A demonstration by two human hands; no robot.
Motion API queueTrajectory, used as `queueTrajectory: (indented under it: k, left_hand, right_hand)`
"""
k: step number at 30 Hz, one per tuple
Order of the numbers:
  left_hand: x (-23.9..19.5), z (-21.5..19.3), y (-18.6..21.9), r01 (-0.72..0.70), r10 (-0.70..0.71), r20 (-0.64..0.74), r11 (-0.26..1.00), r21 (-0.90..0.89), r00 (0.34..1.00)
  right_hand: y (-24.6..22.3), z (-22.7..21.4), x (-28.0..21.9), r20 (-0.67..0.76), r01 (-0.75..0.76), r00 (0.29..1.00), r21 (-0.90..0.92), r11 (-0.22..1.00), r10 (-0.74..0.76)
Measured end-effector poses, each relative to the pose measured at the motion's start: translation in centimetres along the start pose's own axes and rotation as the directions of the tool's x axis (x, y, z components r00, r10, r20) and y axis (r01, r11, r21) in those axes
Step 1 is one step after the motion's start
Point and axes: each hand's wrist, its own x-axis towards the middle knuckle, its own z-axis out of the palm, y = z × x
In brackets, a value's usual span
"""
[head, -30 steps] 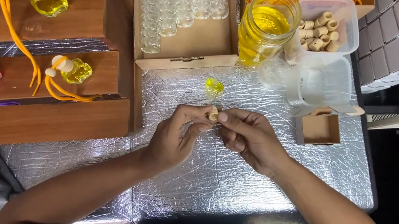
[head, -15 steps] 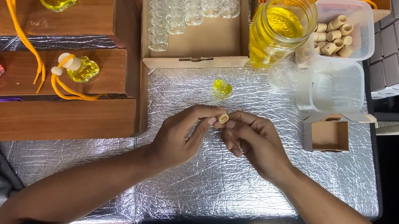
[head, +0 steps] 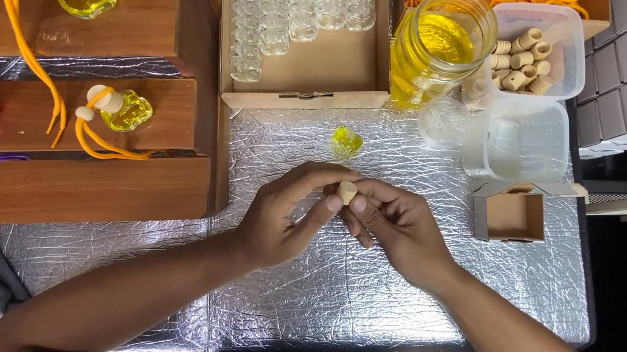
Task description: Assembling car perfume diffusers by threading strings through wooden caps, attaching them to glass bottles, and packaging them in small boxes.
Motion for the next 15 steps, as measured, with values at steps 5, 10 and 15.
queueTrajectory:
  k: [5, 10, 15]
  left_hand:
    - [-0.2, -0.2, -0.5, -0.013, 0.013, -0.045, 1.000, -0.007, 0.999]
    - [-0.6, 0.0, -0.5, 0.032, -0.043, -0.095, 0.994, -0.109, 0.995]
    - [-0.8, -0.3, -0.9, 0.205, -0.229, -0.155, 0.966, -0.161, 0.961]
  right_hand:
    - [0.0, 0.2, 0.2, -0.008, -0.010, 1.000, -0.007, 1.000, 0.010]
    - [-0.5, -0.2, -0.1, -0.054, -0.033, 0.998, -0.032, 0.999, 0.031]
    - [-2.4, -1.0, -0.8, 0.016, 0.047, 0.999, -0.183, 0.982, -0.044]
